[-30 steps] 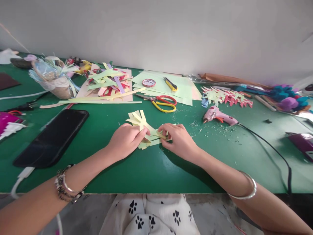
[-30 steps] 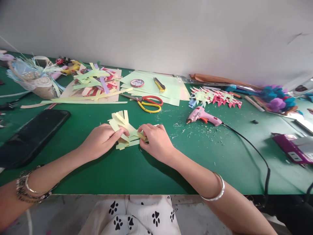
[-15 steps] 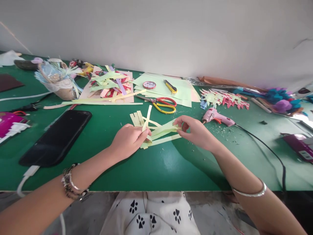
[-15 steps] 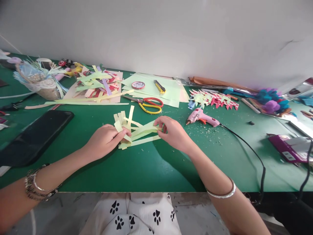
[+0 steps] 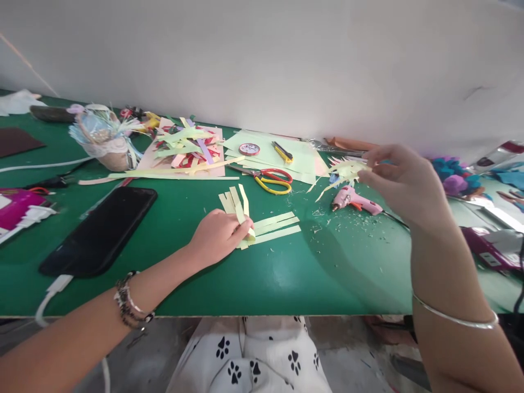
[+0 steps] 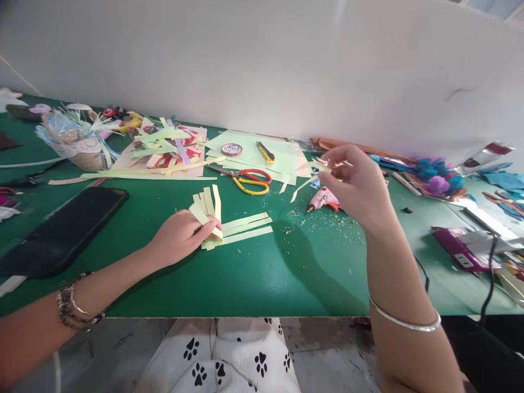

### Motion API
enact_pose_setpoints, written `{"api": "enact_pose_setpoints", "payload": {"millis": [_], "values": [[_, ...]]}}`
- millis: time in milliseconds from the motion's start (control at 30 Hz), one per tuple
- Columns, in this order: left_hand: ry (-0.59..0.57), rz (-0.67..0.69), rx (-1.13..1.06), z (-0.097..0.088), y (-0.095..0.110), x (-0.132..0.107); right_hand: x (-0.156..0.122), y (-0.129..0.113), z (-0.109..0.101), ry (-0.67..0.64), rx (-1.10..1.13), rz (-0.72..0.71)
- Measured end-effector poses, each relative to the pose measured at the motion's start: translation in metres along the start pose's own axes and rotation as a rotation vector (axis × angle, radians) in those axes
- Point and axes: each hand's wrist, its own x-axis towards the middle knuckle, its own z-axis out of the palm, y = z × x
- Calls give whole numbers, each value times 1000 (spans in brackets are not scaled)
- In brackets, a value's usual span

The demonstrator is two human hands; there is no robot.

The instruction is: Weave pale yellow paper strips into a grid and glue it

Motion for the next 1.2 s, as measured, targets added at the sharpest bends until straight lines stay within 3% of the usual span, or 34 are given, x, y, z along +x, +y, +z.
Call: {"api": "enact_pose_setpoints", "payload": {"millis": [133,300,400,500,567,700,767,900,1033,1200], "values": [[24,16,10,-1,-1,-1,24,-7,28,51,99,-93],[47,92,-29,-2,-1,-2,32,-6,76,-57,-15,-143],[36,97,-27,-2,-3,-3,18,-10,86,-151,-110,-253],[3,136,-15,-2,-8,-3,1,-15,83,-230,-144,-316],[-49,186,-12,-2,-12,-4,-9,-16,80,-352,-115,-359],[-137,236,-40,-3,-18,-6,-27,-11,82,-767,-54,-495],[-166,250,-61,-4,-20,-7,-34,-7,87,-854,-81,-512],[-222,293,-102,-7,-25,-5,-39,0,95,-867,-93,-479],[-170,335,-50,-9,-31,-3,-40,0,96,-865,-77,-465],[-167,224,-40,-7,-29,-9,-46,-3,100,-806,-138,-528]]}}
